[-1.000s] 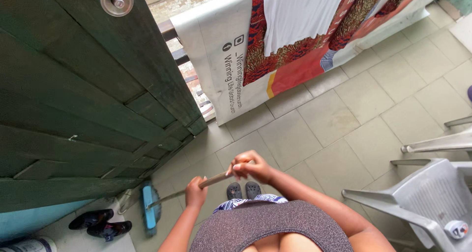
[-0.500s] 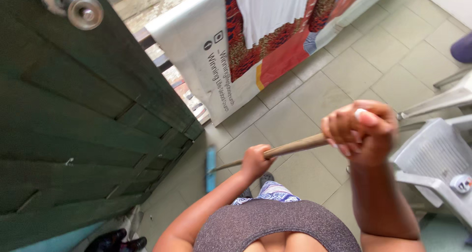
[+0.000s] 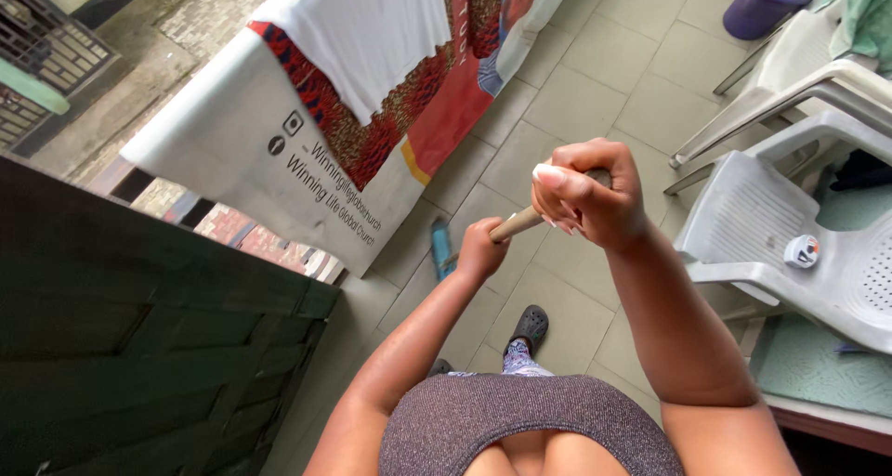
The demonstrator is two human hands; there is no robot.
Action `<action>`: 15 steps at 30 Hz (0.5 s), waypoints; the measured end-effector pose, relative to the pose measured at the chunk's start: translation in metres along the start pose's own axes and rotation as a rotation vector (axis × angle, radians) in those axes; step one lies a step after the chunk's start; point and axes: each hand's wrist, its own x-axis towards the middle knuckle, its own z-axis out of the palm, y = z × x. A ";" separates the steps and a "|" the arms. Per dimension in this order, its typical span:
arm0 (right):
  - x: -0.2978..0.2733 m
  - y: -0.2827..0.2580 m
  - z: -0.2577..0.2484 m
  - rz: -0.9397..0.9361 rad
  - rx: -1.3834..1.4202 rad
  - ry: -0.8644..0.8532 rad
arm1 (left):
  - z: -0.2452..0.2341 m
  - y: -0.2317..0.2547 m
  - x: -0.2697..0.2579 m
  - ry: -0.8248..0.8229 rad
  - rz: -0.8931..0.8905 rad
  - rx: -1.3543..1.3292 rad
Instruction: The person sweeps the tiled floor of a porch or balcony area using a broom and then begins mopping with a sponge mop and bucket.
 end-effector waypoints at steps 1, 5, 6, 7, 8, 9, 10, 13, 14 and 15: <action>0.002 0.006 -0.013 0.000 0.065 -0.002 | 0.001 -0.004 0.001 0.012 0.006 0.030; -0.004 0.050 -0.058 0.056 0.283 0.037 | -0.001 -0.027 -0.025 -0.004 -0.105 0.151; -0.006 0.065 -0.065 0.081 0.327 0.056 | -0.002 -0.035 -0.037 -0.028 -0.181 0.179; -0.008 0.082 -0.070 0.129 0.320 0.061 | -0.005 -0.044 -0.048 -0.046 -0.255 0.209; -0.012 0.097 -0.073 0.178 0.313 0.067 | -0.008 -0.052 -0.063 -0.014 -0.260 0.219; -0.019 0.111 -0.074 0.257 0.283 0.059 | -0.011 -0.060 -0.079 0.020 -0.267 0.230; -0.027 0.124 -0.073 0.336 0.252 0.050 | -0.015 -0.069 -0.092 0.026 -0.323 0.278; -0.050 0.160 -0.069 0.358 0.289 -0.067 | -0.020 -0.091 -0.134 0.078 -0.454 0.399; -0.057 0.167 -0.067 0.385 0.312 -0.089 | -0.021 -0.095 -0.145 0.072 -0.496 0.431; -0.060 0.171 -0.072 0.408 0.330 -0.103 | -0.019 -0.098 -0.149 0.061 -0.532 0.460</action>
